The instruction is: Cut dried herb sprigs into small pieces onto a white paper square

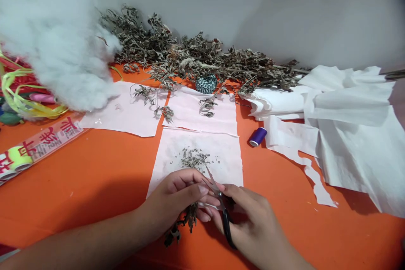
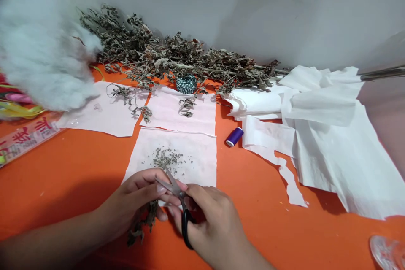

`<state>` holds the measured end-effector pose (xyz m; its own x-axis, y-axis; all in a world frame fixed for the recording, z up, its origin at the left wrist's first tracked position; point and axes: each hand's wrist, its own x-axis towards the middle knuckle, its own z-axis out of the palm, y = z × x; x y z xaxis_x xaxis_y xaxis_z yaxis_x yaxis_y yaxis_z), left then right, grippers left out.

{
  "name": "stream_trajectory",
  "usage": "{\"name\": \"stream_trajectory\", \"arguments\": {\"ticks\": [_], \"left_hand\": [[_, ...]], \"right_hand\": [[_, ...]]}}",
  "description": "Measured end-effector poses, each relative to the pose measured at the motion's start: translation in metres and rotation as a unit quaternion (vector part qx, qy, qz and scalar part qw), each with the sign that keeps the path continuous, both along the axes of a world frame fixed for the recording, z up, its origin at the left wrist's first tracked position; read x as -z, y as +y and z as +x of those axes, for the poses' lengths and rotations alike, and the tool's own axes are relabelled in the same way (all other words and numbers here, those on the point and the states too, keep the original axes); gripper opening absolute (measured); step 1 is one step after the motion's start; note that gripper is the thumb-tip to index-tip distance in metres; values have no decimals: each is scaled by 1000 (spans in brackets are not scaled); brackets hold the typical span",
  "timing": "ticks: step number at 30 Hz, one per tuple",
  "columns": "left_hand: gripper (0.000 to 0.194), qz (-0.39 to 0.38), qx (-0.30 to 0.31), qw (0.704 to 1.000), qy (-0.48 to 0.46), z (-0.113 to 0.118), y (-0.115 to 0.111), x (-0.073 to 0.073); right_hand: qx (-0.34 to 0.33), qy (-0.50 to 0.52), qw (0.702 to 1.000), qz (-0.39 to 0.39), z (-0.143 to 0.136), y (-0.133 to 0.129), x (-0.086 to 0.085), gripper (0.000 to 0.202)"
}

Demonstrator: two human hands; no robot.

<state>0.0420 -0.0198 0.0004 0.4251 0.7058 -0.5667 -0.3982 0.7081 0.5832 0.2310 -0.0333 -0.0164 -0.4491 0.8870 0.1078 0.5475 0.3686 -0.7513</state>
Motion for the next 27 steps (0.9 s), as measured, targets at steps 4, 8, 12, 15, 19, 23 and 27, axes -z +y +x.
{"name": "stream_trajectory", "arguments": {"ticks": [4, 8, 12, 15, 19, 23, 27], "left_hand": [[22, 12, 8, 1000, 6, -1, 0, 2], [24, 16, 16, 1000, 13, 0, 2, 1], [23, 15, 16, 1000, 14, 0, 1, -1], [28, 19, 27, 999, 17, 0, 1, -2], [31, 20, 31, 999, 14, 0, 1, -3], [22, 26, 36, 999, 7, -1, 1, 0], [16, 14, 28, 999, 12, -2, 0, 2]], "right_hand": [[-5, 7, 1000, -5, 0, 0, 1, 7], [-5, -3, 1000, -7, 0, 0, 2, 4], [-19, 26, 999, -44, 0, -1, 4, 5], [-21, 52, 996, -73, 1, -2, 5, 7], [-20, 54, 992, -109, 0, -1, 5, 1], [-24, 64, 988, -137, 0, -1, 5, 3], [-18, 69, 985, -156, 1, -3, 5, 8]]}}
